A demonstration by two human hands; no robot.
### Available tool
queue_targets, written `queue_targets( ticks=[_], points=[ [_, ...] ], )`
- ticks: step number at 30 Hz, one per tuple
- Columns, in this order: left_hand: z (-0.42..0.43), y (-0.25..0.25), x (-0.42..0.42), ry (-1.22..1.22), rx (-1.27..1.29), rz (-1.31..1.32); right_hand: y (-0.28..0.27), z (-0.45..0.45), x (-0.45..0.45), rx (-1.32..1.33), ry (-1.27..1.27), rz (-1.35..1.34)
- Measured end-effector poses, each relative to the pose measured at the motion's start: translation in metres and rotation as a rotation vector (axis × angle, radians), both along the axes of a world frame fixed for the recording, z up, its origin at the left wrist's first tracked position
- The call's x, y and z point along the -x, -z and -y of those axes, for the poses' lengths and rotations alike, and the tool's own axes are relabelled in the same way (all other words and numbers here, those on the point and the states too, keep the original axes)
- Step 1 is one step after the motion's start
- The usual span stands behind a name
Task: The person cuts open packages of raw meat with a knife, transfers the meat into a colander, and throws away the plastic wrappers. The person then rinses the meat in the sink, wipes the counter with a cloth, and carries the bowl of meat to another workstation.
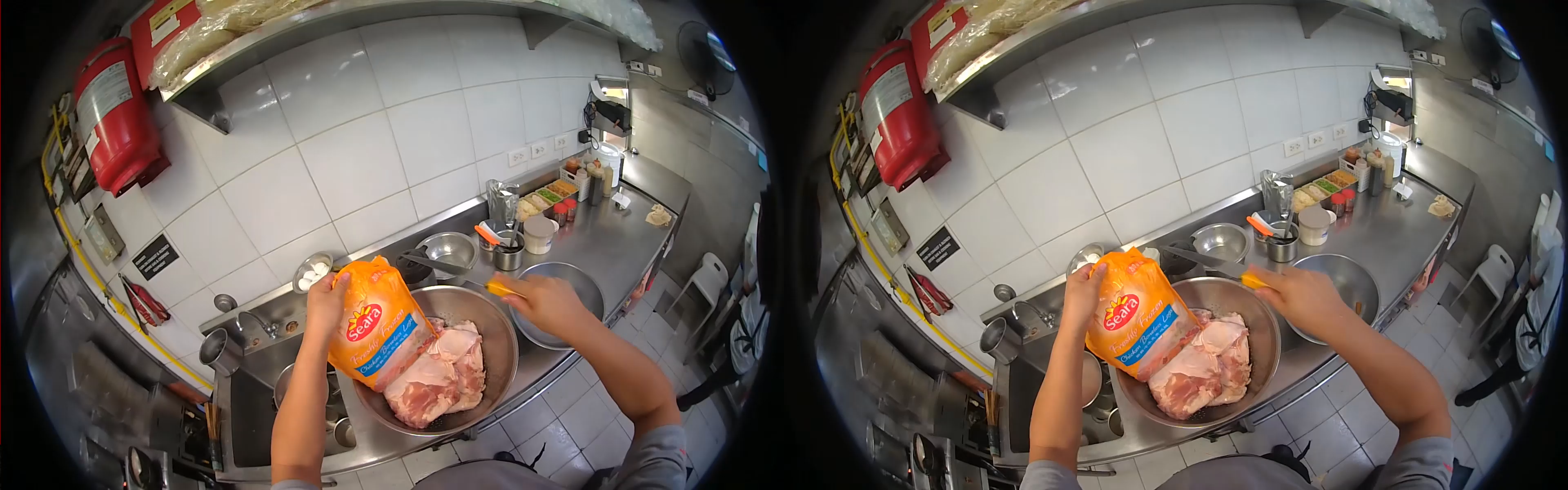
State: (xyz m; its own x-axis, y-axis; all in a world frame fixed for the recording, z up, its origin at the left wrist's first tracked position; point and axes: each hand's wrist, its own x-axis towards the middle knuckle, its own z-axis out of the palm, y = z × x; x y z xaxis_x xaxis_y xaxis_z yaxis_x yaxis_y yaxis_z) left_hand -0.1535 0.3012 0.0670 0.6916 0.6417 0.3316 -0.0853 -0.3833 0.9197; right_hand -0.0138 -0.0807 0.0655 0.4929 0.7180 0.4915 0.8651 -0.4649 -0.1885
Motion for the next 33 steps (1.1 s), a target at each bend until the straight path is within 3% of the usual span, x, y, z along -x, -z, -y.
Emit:
queue_targets(
  ticks=[1, 4, 6, 8, 10, 13, 15, 17, 20, 23, 24, 26, 28, 30, 32, 33],
  points=[
    [0.001, 0.001, 0.001, 0.057, 0.139, 0.02, -0.001, 0.01, 0.0, 0.004, -0.006, 0.002],
    [-0.003, 0.004, 0.002, 0.065, 0.11, 0.001, 0.007, 0.038, -0.003, 0.07, 0.028, -0.179],
    [0.002, -0.001, 0.011, 0.096, -0.01, -0.059, 0.019, 0.063, -0.023, -0.087, 0.14, -0.462],
    [0.013, -0.01, 0.016, 0.176, 0.024, -0.147, 0.035, 0.091, -0.059, -0.17, 0.339, -0.511],
    [0.016, -0.006, 0.014, 0.288, 0.096, -0.101, 0.081, 0.135, -0.123, -0.232, 0.486, -0.374],
    [0.024, -0.011, 0.019, 0.226, 0.002, -0.169, 0.141, 0.195, -0.178, -0.167, 0.669, -0.28],
    [0.036, -0.024, 0.025, 0.141, -0.079, -0.326, 0.183, 0.22, -0.197, -0.003, 0.786, -0.343],
    [0.044, -0.026, 0.025, 0.109, -0.1, -0.32, 0.227, 0.23, -0.2, 0.061, 0.842, -0.357],
    [0.031, -0.012, 0.024, 0.047, -0.383, -0.351, 0.286, 0.237, -0.201, 0.035, 0.803, -0.331],
    [0.037, -0.018, 0.027, -0.007, -0.47, -0.409, 0.342, 0.238, -0.234, -0.049, 0.727, -0.43],
    [0.028, -0.011, 0.027, -0.043, -0.498, -0.404, 0.315, 0.23, -0.218, -0.042, 0.712, -0.486],
    [0.031, -0.015, 0.028, -0.069, -0.457, -0.418, 0.343, 0.244, -0.242, 0.075, 0.663, -0.349],
    [0.013, 0.0, 0.026, -0.097, -0.399, -0.385, 0.319, 0.234, -0.254, -0.292, 0.7, -0.435],
    [0.015, 0.002, 0.025, -0.088, -0.305, -0.31, 0.284, 0.204, -0.275, -0.53, 0.612, -0.203],
    [0.018, 0.001, 0.024, -0.047, -0.205, -0.244, 0.169, 0.121, -0.213, -0.703, 0.237, -0.424],
    [0.019, -0.002, 0.023, -0.062, -0.199, -0.286, 0.107, 0.077, -0.156, -0.551, 0.209, -0.348]
  ],
)
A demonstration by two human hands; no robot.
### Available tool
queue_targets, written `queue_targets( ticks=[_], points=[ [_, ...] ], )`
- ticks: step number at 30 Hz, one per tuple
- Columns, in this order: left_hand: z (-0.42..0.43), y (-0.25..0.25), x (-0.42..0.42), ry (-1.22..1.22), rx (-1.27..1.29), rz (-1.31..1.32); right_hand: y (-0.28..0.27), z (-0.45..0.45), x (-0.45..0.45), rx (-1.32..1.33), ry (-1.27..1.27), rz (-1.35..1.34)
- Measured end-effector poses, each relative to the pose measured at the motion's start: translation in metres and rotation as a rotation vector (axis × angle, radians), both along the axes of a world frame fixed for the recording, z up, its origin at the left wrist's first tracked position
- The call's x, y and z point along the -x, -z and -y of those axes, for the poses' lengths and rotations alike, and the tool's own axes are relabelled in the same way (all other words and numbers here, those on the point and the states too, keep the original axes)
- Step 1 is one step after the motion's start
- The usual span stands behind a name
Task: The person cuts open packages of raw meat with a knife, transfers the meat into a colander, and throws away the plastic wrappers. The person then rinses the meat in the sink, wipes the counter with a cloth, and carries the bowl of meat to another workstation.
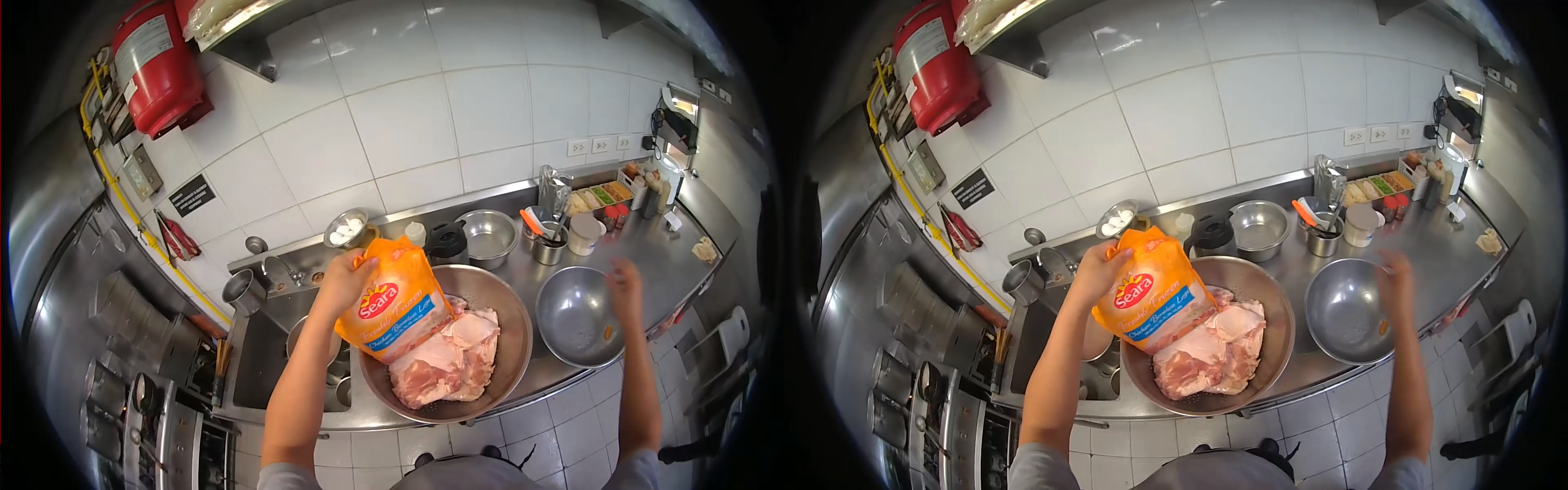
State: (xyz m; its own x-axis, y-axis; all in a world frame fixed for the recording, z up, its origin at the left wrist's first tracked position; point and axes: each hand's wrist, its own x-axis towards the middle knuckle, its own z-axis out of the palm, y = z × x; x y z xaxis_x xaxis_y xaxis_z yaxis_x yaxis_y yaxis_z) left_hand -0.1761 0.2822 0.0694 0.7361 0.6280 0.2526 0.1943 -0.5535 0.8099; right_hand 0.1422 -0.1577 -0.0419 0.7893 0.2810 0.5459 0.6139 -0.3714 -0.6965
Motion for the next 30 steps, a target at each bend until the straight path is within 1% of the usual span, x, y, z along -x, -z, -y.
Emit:
queue_targets(
  ticks=[1, 2, 3, 4, 5, 7, 8, 10, 11, 12, 13, 14, 16, 17, 19, 20, 21, 22, 23, 24, 25, 26, 28, 29, 30],
  points=[
    [0.001, -0.001, 0.0, -0.015, 0.007, -0.04, -0.019, -0.035, 0.034, -0.031, -0.185, 0.123],
    [0.0, 0.001, 0.0, -0.015, 0.009, -0.039, -0.058, -0.07, 0.083, 0.091, -0.358, 0.233],
    [-0.002, 0.002, -0.002, -0.001, 0.003, -0.014, -0.087, -0.095, 0.133, 0.126, -0.571, 0.233],
    [-0.003, 0.002, -0.003, 0.013, -0.003, 0.012, -0.09, -0.129, 0.15, 0.255, -0.737, 0.407],
    [-0.002, 0.002, -0.002, 0.015, -0.003, 0.02, -0.085, -0.16, 0.165, 0.211, -0.864, 0.526],
    [0.001, -0.002, -0.001, -0.016, -0.115, 0.006, -0.088, -0.218, 0.2, 0.21, -0.88, 0.571],
    [0.004, -0.004, 0.0, -0.017, -0.117, 0.015, -0.084, -0.241, 0.206, 0.212, -0.879, 0.581],
    [0.01, -0.005, 0.002, 0.018, -0.079, 0.07, -0.08, -0.278, 0.209, 0.301, -0.814, 0.574],
    [0.011, -0.004, 0.0, 0.0, -0.045, 0.057, -0.078, -0.288, 0.21, 0.302, -0.812, 0.59],
    [0.011, -0.006, 0.001, -0.004, -0.048, 0.075, -0.079, -0.294, 0.213, 0.297, -0.786, 0.549],
    [0.01, -0.008, 0.002, 0.031, -0.022, 0.066, -0.081, -0.299, 0.214, 0.295, -0.763, 0.509],
    [0.01, -0.009, 0.004, 0.065, 0.007, 0.054, -0.083, -0.303, 0.213, 0.305, -0.767, 0.522],
    [0.008, -0.011, 0.003, 0.059, 0.032, 0.058, -0.09, -0.307, 0.214, 0.502, -0.702, 0.383],
    [0.008, -0.012, 0.004, 0.054, 0.015, 0.044, -0.092, -0.308, 0.215, 0.509, -0.708, 0.393],
    [0.001, -0.01, 0.004, 0.041, -0.002, 0.042, -0.096, -0.31, 0.213, 0.49, -0.675, 0.471],
    [-0.01, -0.001, 0.0, 0.054, -0.078, 0.024, -0.095, -0.312, 0.211, 0.492, -0.678, 0.476],
    [-0.015, 0.003, -0.002, 0.069, -0.155, 0.007, -0.091, -0.316, 0.207, 0.455, -0.732, 0.421],
    [-0.012, 0.0, 0.0, 0.067, -0.154, 0.015, -0.087, -0.319, 0.202, 0.419, -0.784, 0.369],
    [-0.008, -0.002, 0.002, 0.156, -0.069, 0.03, -0.079, -0.321, 0.198, 0.423, -0.784, 0.378],
    [-0.006, -0.004, 0.005, 0.245, 0.017, 0.047, -0.066, -0.322, 0.196, 0.334, -0.792, 0.406],
    [-0.012, -0.004, 0.007, 0.263, 0.0, 0.01, -0.065, -0.32, 0.198, 0.245, -0.801, 0.434],
    [-0.017, -0.003, 0.01, 0.259, 0.0, 0.021, -0.066, -0.315, 0.197, 0.25, -0.804, 0.444],
    [-0.02, -0.006, 0.016, 0.309, -0.286, -0.013, -0.081, -0.298, 0.209, 0.413, -0.708, 0.344],
    [-0.02, -0.009, 0.016, 0.307, -0.288, -0.011, -0.079, -0.298, 0.21, 0.412, -0.709, 0.347],
    [-0.019, -0.013, 0.016, 0.294, -0.315, -0.087, -0.076, -0.297, 0.211, 0.443, -0.68, 0.38]
  ],
)
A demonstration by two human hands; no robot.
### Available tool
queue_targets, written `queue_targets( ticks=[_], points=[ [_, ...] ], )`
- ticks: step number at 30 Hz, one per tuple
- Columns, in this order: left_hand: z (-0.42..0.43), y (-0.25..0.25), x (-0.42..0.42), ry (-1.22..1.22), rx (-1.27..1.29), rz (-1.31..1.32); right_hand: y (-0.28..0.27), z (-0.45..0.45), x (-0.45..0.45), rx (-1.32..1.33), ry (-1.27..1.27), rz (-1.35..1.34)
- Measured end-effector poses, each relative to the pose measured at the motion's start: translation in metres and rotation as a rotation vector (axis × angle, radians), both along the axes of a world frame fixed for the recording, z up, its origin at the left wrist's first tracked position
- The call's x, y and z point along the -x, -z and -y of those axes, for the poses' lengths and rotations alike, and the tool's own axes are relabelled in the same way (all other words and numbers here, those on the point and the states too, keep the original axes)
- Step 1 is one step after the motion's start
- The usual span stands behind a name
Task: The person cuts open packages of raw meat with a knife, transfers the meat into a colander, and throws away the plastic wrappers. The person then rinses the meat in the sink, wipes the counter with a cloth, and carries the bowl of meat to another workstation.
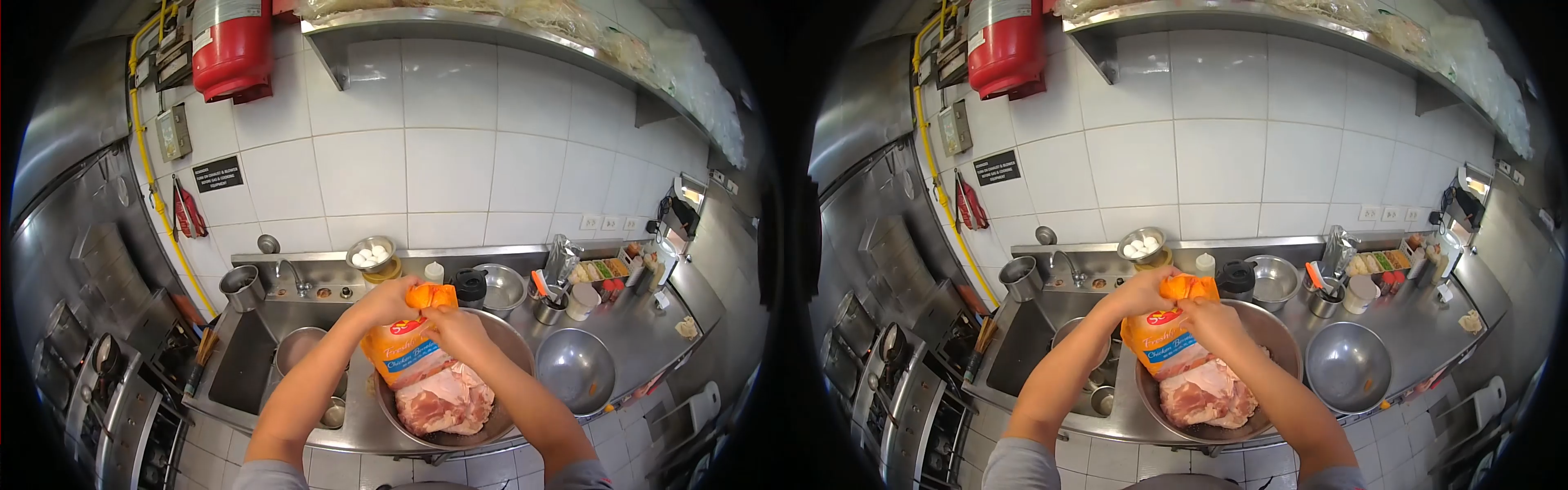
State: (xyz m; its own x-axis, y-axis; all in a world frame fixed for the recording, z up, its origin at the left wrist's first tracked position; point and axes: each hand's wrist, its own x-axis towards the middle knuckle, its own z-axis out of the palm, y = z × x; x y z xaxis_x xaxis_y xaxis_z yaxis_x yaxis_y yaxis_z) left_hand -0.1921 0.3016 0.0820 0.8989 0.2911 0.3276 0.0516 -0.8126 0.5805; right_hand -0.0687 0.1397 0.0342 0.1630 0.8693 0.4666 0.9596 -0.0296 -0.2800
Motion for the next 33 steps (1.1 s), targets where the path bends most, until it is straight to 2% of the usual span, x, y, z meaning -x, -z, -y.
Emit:
queue_targets(
  ticks=[2, 4, 13, 14, 16, 17, 22, 24, 25, 29, 33],
  points=[
    [0.003, -0.001, -0.005, -0.017, -0.033, -0.075, 0.004, 0.001, 0.001, 0.017, 0.029, 0.038],
    [0.008, -0.001, -0.014, -0.116, -0.259, -0.21, 0.0, -0.003, 0.002, 0.039, 0.019, 0.09],
    [0.016, -0.002, -0.021, -0.186, -0.591, -0.404, 0.003, -0.023, -0.006, 0.063, -0.009, 0.166],
    [0.014, 0.003, -0.026, -0.174, -0.597, -0.41, 0.005, -0.028, -0.009, 0.061, 0.001, 0.155],
    [0.01, 0.019, -0.035, -0.281, -0.773, -0.167, 0.003, -0.035, -0.009, 0.11, 0.12, 0.16],
    [0.006, 0.02, -0.038, -0.314, -0.796, -0.152, -0.002, -0.035, -0.008, 0.126, 0.128, 0.156],
    [-0.004, 0.013, -0.042, -0.375, -0.675, -0.026, 0.004, -0.042, 0.005, -0.025, 0.078, 0.076],
    [-0.016, 0.028, -0.05, -0.507, -0.571, -0.041, 0.021, -0.043, 0.011, -0.061, 0.138, 0.115],
    [-0.02, 0.035, -0.048, -0.504, -0.554, 0.066, 0.026, -0.039, 0.015, -0.081, 0.132, 0.073],
    [-0.049, 0.051, -0.063, -0.518, -0.433, 0.101, 0.026, 0.004, 0.026, -0.049, 0.02, 0.086],
    [-0.04, 0.045, -0.074, -0.484, -0.411, 0.13, 0.033, 0.041, 0.035, -0.051, -0.012, -0.087]
  ],
)
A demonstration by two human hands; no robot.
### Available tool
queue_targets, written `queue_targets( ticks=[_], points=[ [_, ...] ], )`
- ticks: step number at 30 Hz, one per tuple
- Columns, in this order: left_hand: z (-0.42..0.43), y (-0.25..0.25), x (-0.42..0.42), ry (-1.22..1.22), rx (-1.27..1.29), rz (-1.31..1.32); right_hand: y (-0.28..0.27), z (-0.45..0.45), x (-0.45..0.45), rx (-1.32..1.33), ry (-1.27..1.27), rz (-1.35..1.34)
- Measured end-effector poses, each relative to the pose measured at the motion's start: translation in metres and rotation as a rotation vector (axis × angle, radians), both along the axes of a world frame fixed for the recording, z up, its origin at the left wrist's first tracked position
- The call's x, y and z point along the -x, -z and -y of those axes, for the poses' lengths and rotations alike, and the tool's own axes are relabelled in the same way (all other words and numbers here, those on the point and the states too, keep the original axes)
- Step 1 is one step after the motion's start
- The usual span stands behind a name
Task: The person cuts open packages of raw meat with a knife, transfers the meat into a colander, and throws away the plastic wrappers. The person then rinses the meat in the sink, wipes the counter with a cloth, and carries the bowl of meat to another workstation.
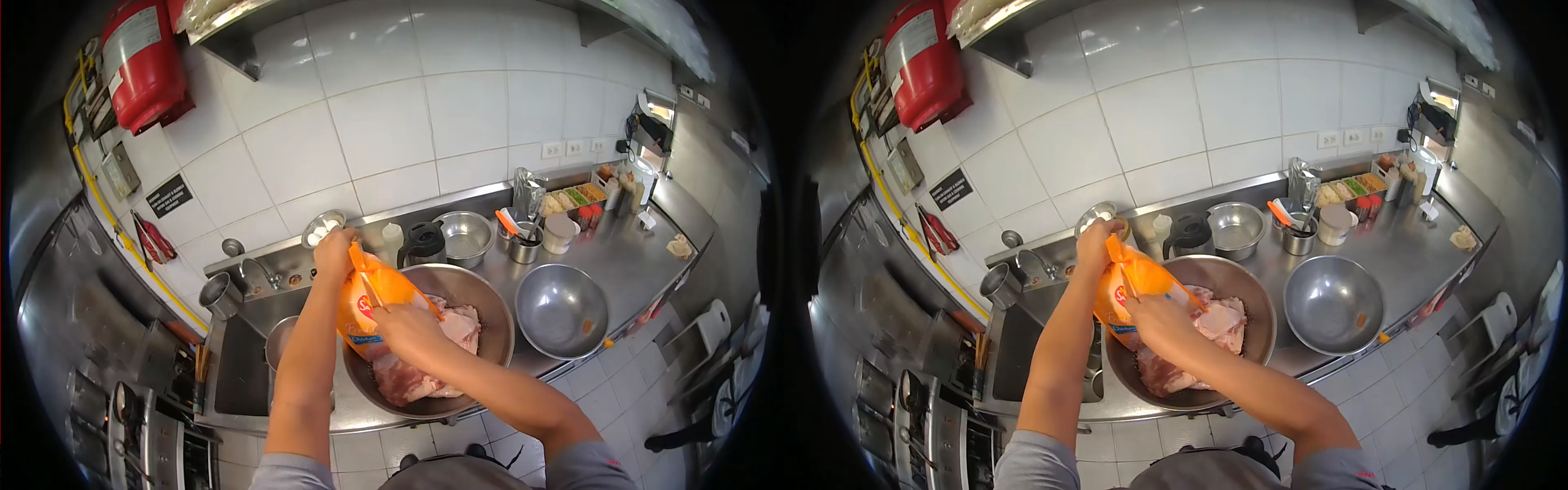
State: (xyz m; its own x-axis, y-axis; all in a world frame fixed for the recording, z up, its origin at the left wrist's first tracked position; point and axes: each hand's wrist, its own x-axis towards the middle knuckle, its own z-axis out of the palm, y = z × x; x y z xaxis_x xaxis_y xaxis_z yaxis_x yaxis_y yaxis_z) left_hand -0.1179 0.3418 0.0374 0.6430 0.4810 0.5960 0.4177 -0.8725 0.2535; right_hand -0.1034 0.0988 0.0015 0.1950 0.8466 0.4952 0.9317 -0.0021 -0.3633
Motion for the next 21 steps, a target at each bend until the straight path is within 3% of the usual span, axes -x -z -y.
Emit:
queue_targets(
  ticks=[3, 8, 9, 11, 16, 18, 21],
  points=[
    [0.015, -0.009, 0.004, 0.14, -0.015, -0.057, 0.0, 0.019, -0.008, 0.049, 0.001, -0.063],
    [0.05, -0.053, 0.038, 0.121, 0.135, -0.353, -0.035, 0.025, -0.015, -0.001, 0.098, -0.029],
    [0.044, -0.05, 0.04, 0.113, 0.131, -0.343, -0.038, 0.018, -0.011, -0.006, 0.091, -0.019],
    [0.032, -0.037, 0.04, 0.187, 0.209, -0.315, -0.041, 0.002, 0.003, -0.366, -0.027, 0.002],
    [0.037, -0.035, 0.039, 0.174, 0.223, -0.301, -0.015, -0.045, 0.022, -0.168, 0.044, -0.351],
    [0.036, -0.028, 0.036, 0.096, 0.256, -0.193, -0.018, -0.06, 0.018, 0.129, 0.012, -0.628],
    [0.032, -0.01, 0.019, 0.054, 0.275, -0.038, 0.009, -0.087, 0.032, -0.112, 0.1, -0.583]
  ],
)
